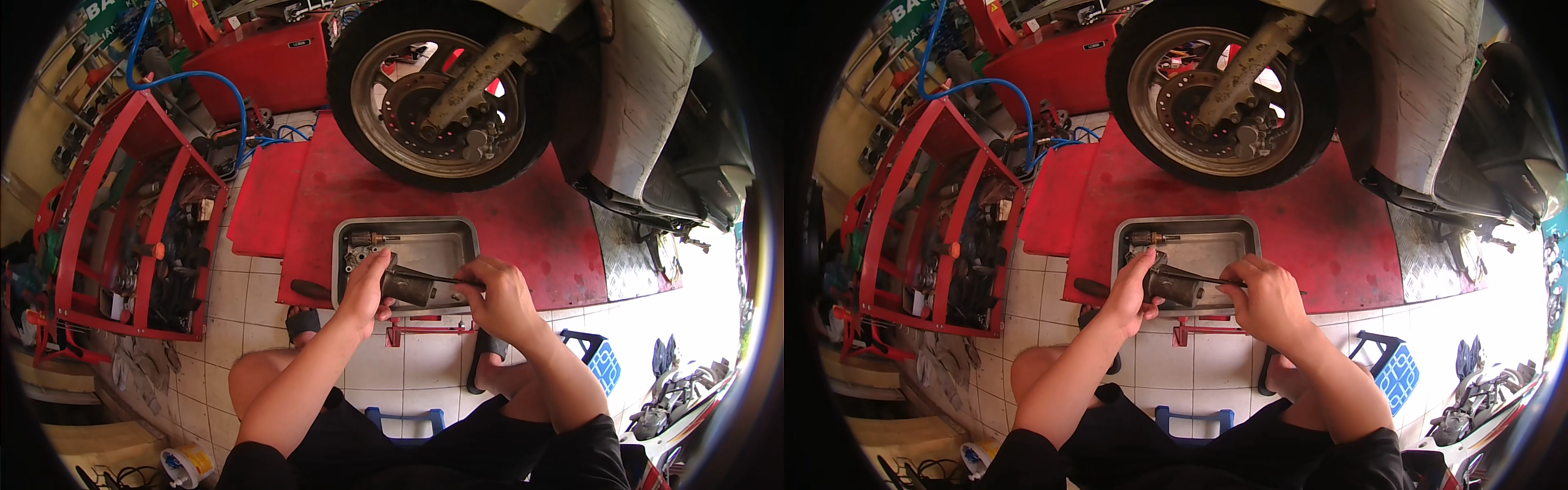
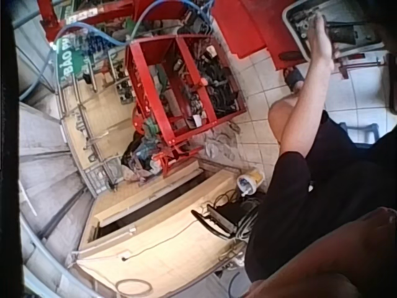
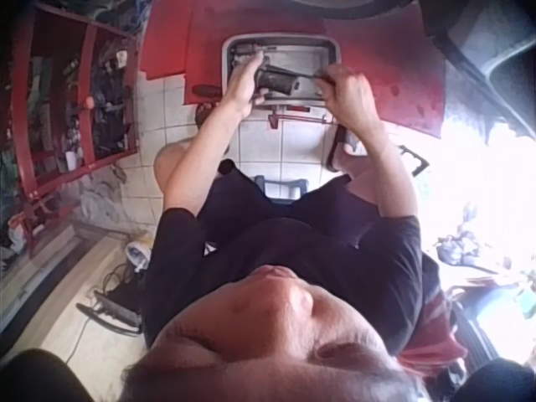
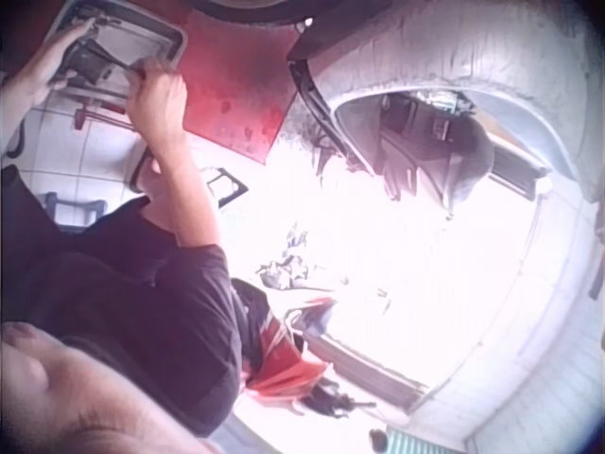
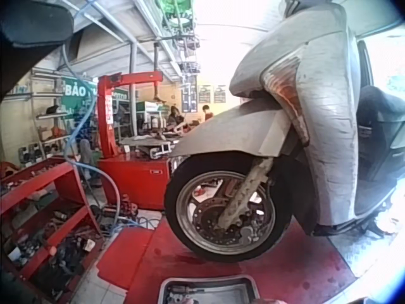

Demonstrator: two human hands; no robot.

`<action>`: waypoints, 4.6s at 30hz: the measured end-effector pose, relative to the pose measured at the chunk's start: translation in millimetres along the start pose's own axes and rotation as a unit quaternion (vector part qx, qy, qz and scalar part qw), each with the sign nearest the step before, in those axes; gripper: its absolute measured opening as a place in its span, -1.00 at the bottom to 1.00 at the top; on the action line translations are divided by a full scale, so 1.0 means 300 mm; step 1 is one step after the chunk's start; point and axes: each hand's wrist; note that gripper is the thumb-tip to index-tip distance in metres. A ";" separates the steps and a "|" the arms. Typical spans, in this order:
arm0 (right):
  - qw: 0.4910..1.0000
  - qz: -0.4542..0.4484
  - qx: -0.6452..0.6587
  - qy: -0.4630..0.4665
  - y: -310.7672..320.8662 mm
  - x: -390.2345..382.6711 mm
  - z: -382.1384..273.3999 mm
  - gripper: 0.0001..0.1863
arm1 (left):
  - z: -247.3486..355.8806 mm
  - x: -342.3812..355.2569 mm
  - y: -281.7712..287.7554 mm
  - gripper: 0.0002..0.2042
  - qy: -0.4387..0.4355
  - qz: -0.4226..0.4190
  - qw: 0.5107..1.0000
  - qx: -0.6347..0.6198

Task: The person disassembles a motorcycle carburetor using a screwdriver and a small metal rod. They remove screws and internal components, placing them into a metal tray. The person then uses the rod to probe and clean the interior of the carburetor body.

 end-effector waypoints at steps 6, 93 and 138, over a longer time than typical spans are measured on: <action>1.000 0.009 -0.008 0.003 -0.002 0.003 0.004 -0.84 | -0.007 0.001 -0.003 -0.60 0.001 -0.004 1.000 0.003; 1.000 -0.028 0.014 -0.004 -0.097 -0.038 -0.027 -0.74 | -0.100 -0.075 -0.103 -0.75 -0.020 -0.085 0.996 0.004; 0.917 -0.189 -0.306 -0.174 -0.107 0.134 0.199 -0.79 | 0.020 -0.009 0.003 -0.67 -0.069 0.070 0.994 -0.057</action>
Point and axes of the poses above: each hand's wrist, its own x-axis towards the middle knuckle, its own y-axis out of the back of the hand, z = x × y, and after that the axes turned 15 degrees about -y, right-handed
